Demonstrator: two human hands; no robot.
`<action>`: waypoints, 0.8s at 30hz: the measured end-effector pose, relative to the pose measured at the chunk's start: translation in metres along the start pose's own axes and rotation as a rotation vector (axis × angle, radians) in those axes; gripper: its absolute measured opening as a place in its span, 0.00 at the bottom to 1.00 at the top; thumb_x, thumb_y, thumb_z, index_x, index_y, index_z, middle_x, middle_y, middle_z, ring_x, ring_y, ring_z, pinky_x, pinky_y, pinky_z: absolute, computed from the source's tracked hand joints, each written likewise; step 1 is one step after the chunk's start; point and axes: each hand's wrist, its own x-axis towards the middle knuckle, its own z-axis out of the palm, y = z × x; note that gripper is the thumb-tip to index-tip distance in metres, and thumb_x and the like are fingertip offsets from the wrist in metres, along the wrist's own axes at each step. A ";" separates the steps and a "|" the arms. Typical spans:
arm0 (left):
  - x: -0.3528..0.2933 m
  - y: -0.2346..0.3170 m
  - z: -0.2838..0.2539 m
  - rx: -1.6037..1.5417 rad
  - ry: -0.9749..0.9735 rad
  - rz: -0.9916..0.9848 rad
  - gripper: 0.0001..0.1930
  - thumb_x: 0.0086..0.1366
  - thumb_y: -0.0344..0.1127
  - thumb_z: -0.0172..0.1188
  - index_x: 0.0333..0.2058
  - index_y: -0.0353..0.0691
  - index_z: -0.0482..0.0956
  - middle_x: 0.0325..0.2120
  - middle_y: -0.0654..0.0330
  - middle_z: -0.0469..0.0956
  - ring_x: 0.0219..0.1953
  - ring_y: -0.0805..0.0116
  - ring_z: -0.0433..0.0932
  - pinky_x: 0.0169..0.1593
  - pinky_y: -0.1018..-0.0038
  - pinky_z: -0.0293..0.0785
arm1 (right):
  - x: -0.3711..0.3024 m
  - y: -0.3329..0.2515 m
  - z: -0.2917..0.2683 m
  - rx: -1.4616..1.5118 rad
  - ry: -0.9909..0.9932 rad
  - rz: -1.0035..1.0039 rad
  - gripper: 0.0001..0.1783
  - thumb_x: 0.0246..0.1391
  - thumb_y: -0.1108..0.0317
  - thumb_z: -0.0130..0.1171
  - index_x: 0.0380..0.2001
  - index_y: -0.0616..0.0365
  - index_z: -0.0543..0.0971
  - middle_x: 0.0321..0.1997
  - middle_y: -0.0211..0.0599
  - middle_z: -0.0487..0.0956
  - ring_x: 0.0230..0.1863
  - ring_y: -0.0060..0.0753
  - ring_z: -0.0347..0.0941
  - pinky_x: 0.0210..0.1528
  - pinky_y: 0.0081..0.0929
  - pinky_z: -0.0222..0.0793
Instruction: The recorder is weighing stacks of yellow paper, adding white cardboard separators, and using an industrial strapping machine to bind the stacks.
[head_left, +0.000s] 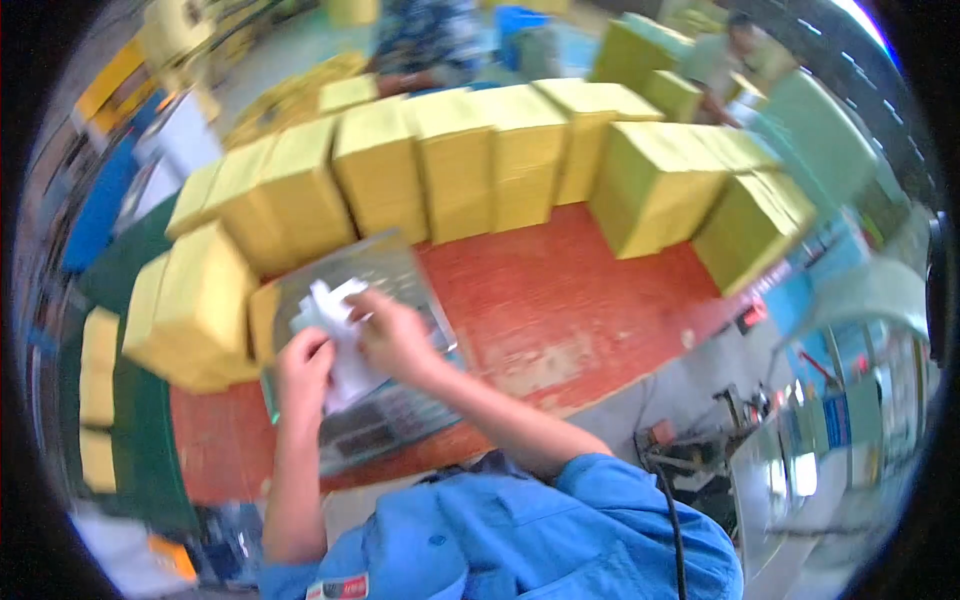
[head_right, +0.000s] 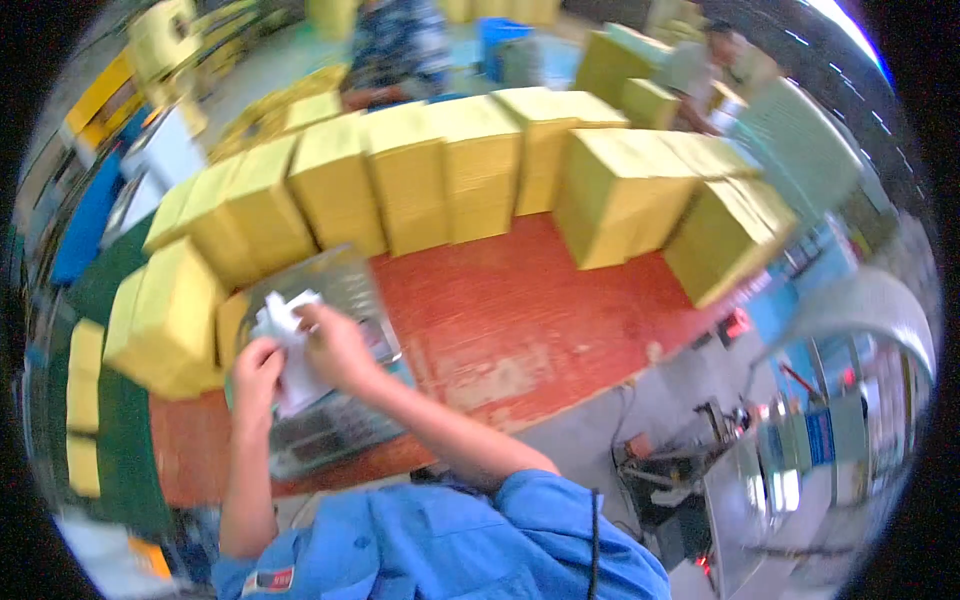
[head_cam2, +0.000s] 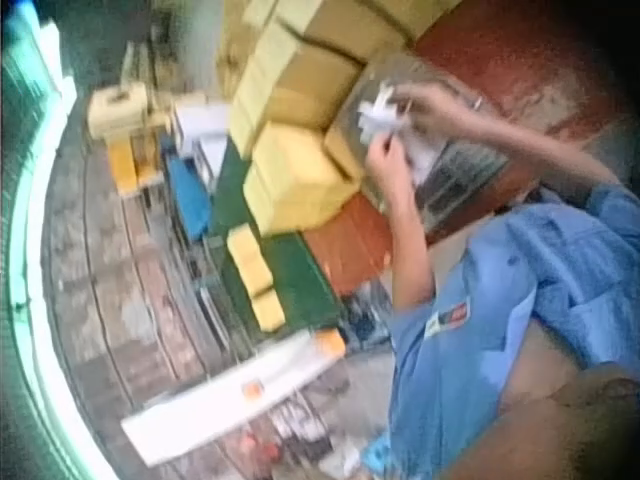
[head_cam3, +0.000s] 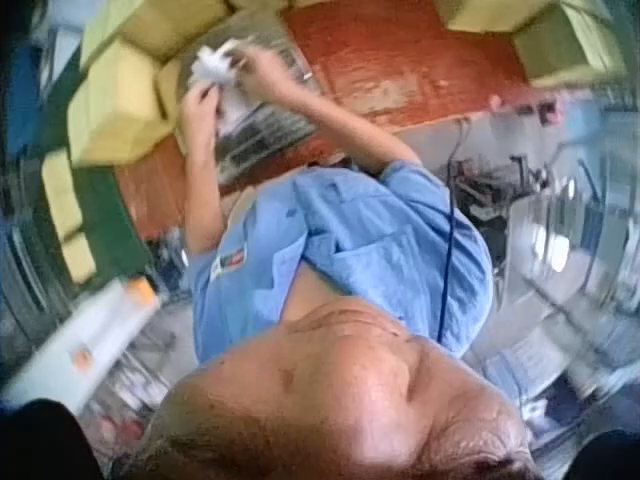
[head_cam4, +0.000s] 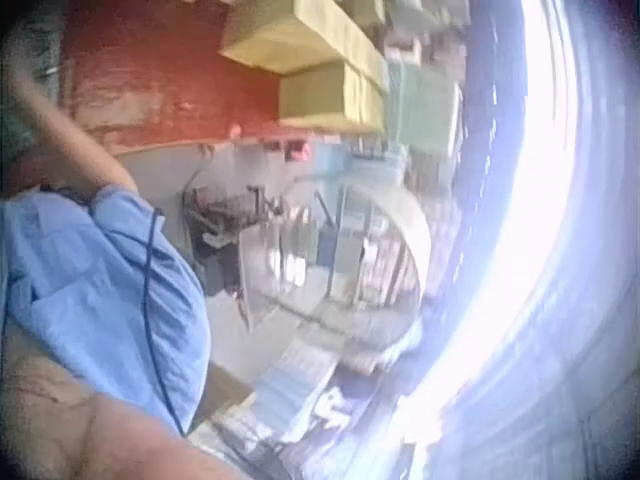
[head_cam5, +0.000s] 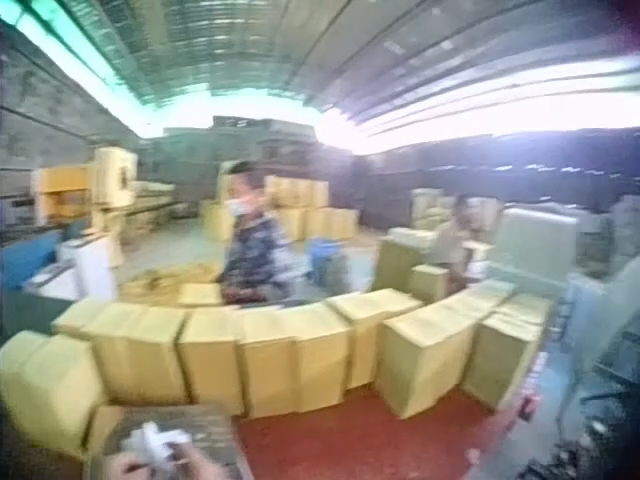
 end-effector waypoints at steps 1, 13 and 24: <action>-0.002 0.000 -0.005 -0.043 0.003 -0.014 0.04 0.63 0.29 0.57 0.29 0.36 0.76 0.22 0.69 0.72 0.23 0.81 0.68 0.26 0.79 0.64 | 0.001 -0.005 0.001 0.040 0.013 0.012 0.19 0.53 0.75 0.54 0.50 0.63 0.75 0.37 0.47 0.82 0.37 0.38 0.80 0.40 0.34 0.75; -0.020 0.011 0.015 -0.119 0.157 0.267 0.25 0.62 0.22 0.57 0.59 0.37 0.68 0.26 0.66 0.77 0.27 0.82 0.70 0.32 0.83 0.68 | -0.002 -0.022 -0.027 -0.201 -0.161 0.065 0.12 0.52 0.68 0.58 0.36 0.66 0.78 0.25 0.51 0.76 0.26 0.27 0.72 0.31 0.32 0.69; -0.047 0.035 0.017 -0.129 0.140 0.155 0.04 0.63 0.29 0.61 0.32 0.33 0.80 0.23 0.71 0.73 0.26 0.85 0.67 0.30 0.84 0.65 | -0.024 -0.042 -0.022 0.007 0.018 0.073 0.04 0.53 0.75 0.62 0.29 0.64 0.78 0.20 0.37 0.76 0.24 0.16 0.69 0.27 0.22 0.67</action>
